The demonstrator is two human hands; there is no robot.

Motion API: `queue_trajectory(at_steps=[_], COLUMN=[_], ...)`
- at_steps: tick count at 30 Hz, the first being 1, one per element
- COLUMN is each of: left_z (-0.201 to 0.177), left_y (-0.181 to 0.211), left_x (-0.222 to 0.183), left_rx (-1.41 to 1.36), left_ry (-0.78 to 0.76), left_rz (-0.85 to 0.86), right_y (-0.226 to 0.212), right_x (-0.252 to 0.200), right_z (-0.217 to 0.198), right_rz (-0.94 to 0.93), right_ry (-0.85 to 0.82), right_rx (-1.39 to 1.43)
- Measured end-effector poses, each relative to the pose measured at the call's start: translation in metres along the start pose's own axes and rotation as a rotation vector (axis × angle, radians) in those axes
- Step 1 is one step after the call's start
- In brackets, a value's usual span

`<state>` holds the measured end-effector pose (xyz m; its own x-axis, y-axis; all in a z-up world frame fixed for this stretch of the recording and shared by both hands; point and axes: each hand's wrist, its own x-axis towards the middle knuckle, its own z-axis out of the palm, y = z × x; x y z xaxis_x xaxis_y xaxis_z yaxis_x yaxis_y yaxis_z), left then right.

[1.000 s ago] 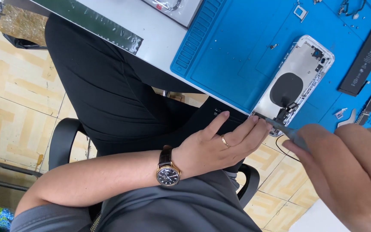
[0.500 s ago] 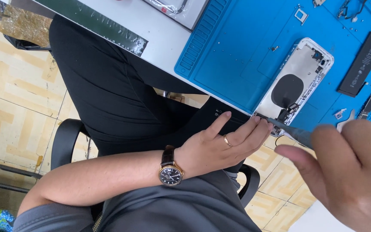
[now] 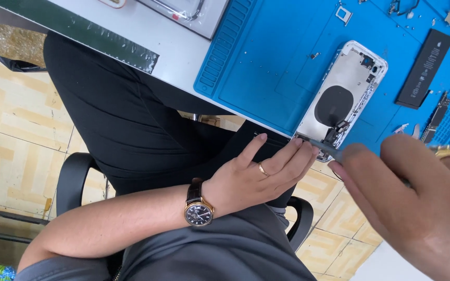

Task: Disassembling internal components of a smartphone using a precision screwdriver at a repair bench.

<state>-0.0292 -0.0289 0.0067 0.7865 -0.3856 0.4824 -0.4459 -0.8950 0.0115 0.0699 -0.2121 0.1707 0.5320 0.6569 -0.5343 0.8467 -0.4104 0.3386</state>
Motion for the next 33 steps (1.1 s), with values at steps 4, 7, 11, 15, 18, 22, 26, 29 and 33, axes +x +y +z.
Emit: queue_trajectory(at_steps=[4, 7, 11, 15, 18, 22, 26, 29, 33], left_z=[0.000, 0.000, -0.001, 0.001, 0.001, 0.000, 0.001, 0.001, -0.003], left_y=[0.000, -0.002, -0.002, 0.005, 0.007, 0.008, 0.011, 0.010, 0.008], left_x=[0.000, 0.001, 0.001, -0.002, -0.002, -0.002, -0.003, -0.003, 0.000], left_rx=[-0.008, -0.007, -0.007, -0.014, -0.007, 0.009, 0.013, 0.003, 0.011], left_ry=[0.005, 0.010, 0.003, -0.001, -0.007, -0.022, -0.023, -0.038, -0.016], left_rz=[-0.006, -0.002, 0.004, -0.012, -0.019, -0.032, -0.042, -0.024, -0.045], right_y=[0.001, 0.002, 0.004, 0.001, -0.001, -0.001, -0.001, -0.006, -0.002], right_x=[0.001, 0.000, -0.003, -0.009, -0.005, -0.004, -0.002, -0.003, 0.009], right_z=[0.000, 0.001, 0.008, 0.009, 0.009, 0.007, 0.005, 0.004, -0.002], right_rz=[0.031, 0.042, 0.046, 0.009, 0.062, 0.070, 0.095, 0.093, 0.163], right_ry=[0.017, 0.002, 0.048, -0.022, 0.064, 0.044, 0.073, 0.051, 0.108], right_rx=[0.003, 0.058, 0.010, 0.110, 0.041, 0.144, 0.150, 0.303, 0.542])
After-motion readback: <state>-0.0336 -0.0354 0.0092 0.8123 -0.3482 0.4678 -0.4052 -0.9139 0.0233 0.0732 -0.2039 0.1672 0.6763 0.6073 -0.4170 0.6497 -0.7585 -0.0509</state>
